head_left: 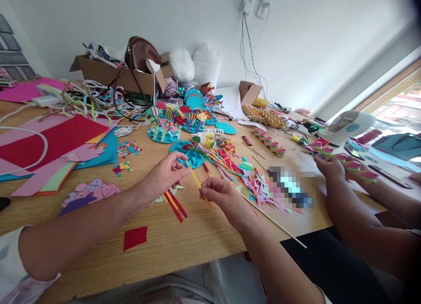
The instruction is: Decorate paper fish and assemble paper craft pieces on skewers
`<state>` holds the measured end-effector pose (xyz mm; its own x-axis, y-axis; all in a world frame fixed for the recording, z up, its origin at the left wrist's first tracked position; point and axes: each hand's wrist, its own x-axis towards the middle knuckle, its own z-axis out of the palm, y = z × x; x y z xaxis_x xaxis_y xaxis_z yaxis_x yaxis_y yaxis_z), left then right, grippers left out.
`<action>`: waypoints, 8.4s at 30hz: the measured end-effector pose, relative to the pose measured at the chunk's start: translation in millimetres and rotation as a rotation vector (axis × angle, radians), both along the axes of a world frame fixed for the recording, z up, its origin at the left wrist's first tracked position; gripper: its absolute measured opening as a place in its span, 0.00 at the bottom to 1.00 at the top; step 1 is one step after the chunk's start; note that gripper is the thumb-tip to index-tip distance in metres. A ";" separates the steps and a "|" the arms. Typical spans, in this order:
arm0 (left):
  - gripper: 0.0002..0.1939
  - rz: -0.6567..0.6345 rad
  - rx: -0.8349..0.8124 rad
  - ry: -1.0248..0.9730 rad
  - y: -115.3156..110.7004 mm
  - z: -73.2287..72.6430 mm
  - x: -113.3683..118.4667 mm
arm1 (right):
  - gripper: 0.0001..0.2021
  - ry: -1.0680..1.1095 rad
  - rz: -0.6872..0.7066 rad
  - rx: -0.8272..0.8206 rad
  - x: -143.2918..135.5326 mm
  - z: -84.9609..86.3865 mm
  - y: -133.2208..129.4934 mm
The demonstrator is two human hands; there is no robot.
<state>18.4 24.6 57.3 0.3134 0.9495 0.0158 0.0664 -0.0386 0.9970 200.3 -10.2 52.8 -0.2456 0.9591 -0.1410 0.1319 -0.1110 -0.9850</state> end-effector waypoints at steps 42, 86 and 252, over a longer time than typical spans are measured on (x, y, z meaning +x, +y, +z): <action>0.13 -0.559 -0.580 -0.057 -25.0 0.3 -17.7 | 0.08 -0.758 0.158 1.139 2.7 3.1 -6.2; 0.05 -0.088 0.186 0.743 32.1 -29.6 -36.6 | 0.08 -0.540 0.069 0.198 -36.9 -31.2 -7.2; 0.05 -0.231 0.364 1.057 37.2 -36.1 -37.7 | 0.11 -0.580 0.061 0.770 -25.5 0.8 -13.9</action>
